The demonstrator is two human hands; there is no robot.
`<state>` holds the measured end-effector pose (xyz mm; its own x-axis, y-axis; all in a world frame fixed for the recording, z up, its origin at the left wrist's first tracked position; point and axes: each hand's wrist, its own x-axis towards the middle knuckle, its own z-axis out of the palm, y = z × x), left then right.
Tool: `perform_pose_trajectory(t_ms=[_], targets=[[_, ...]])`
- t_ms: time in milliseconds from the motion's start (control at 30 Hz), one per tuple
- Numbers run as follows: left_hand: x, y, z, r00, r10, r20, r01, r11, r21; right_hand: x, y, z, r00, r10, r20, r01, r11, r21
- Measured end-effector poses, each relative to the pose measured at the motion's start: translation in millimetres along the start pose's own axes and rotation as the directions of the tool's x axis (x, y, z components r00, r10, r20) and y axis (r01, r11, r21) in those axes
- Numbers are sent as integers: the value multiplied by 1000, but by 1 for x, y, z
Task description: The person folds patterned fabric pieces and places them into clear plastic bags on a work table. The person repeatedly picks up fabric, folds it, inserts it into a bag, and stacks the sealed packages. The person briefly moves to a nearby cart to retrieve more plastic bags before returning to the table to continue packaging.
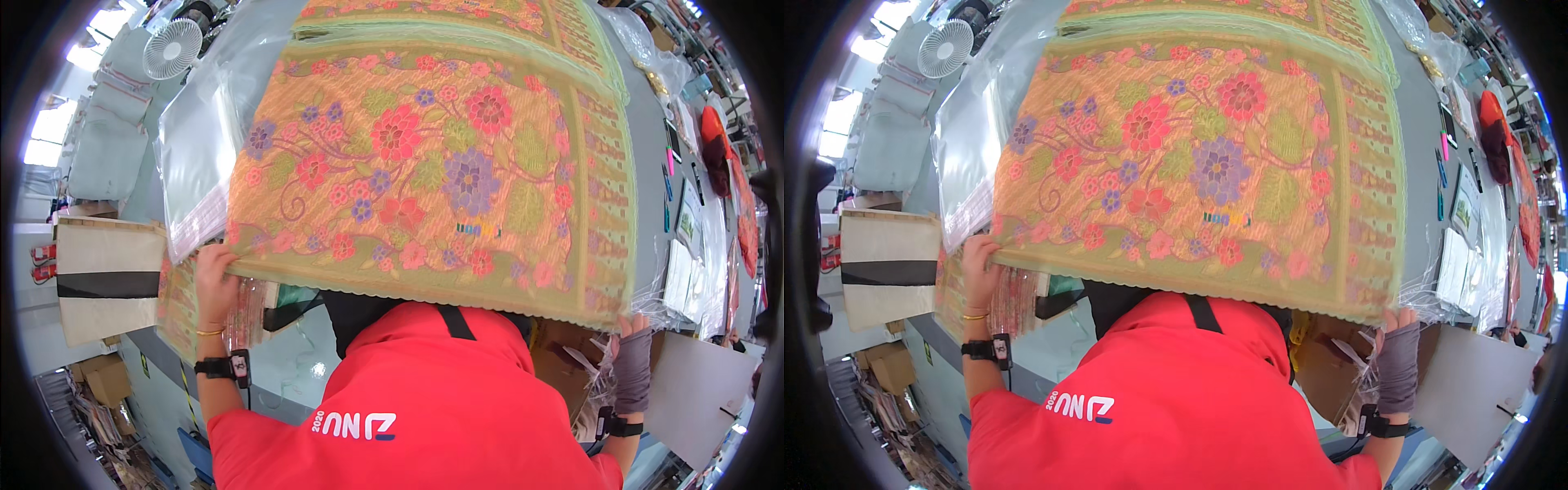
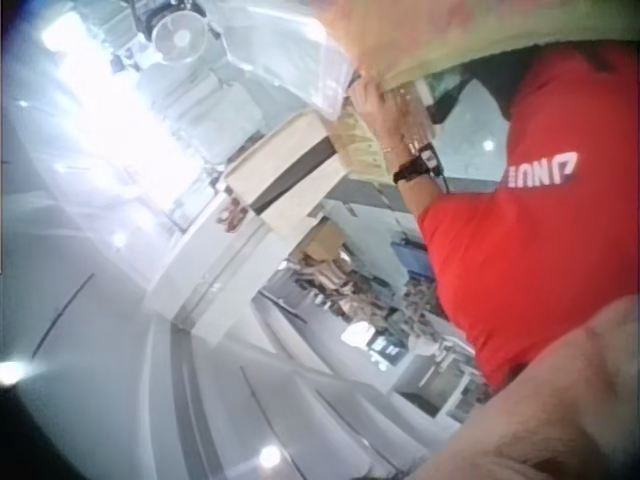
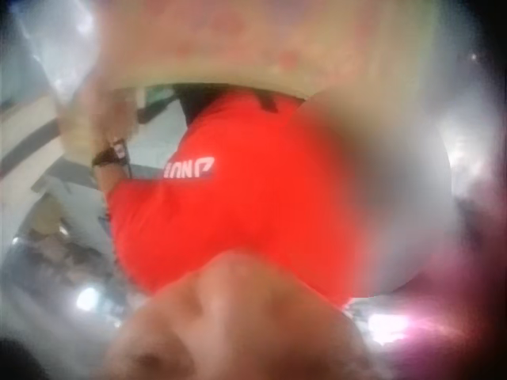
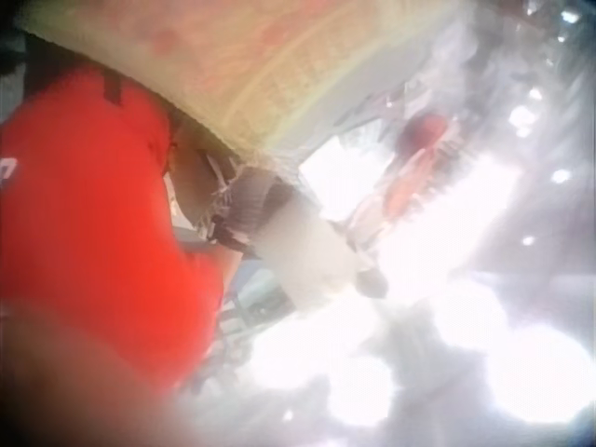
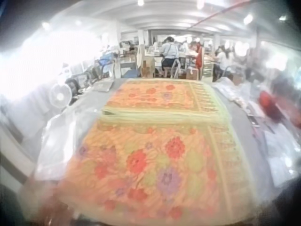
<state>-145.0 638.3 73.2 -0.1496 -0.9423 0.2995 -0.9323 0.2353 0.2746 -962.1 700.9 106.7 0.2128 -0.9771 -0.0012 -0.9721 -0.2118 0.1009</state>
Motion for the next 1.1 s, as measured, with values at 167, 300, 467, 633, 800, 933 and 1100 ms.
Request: perform_pose_trajectory(t_ms=[167,300,467,633,800,933,1100], targets=[[6,-11,-56,945,-319,-75,286,914,-286,31,24,-25,998,10,-59,6,964,266],[55,-54,-64,834,-531,-153,286,652,-703,81,60,-32,959,281,-15,-161,590,791],[195,-121,-17,708,-704,-56,425,489,-762,210,142,26,867,-182,-464,270,954,129],[292,-167,67,839,-543,-44,431,711,-556,323,150,79,941,336,-32,-154,512,845],[316,-230,88,846,-532,-43,466,777,-423,354,100,52,952,305,-11,-211,682,700],[295,-250,75,844,-530,81,501,726,-471,292,51,13,938,250,-240,-125,890,438],[266,-252,57,844,-526,108,525,767,-370,176,-13,-12,983,177,-52,-112,796,595]])
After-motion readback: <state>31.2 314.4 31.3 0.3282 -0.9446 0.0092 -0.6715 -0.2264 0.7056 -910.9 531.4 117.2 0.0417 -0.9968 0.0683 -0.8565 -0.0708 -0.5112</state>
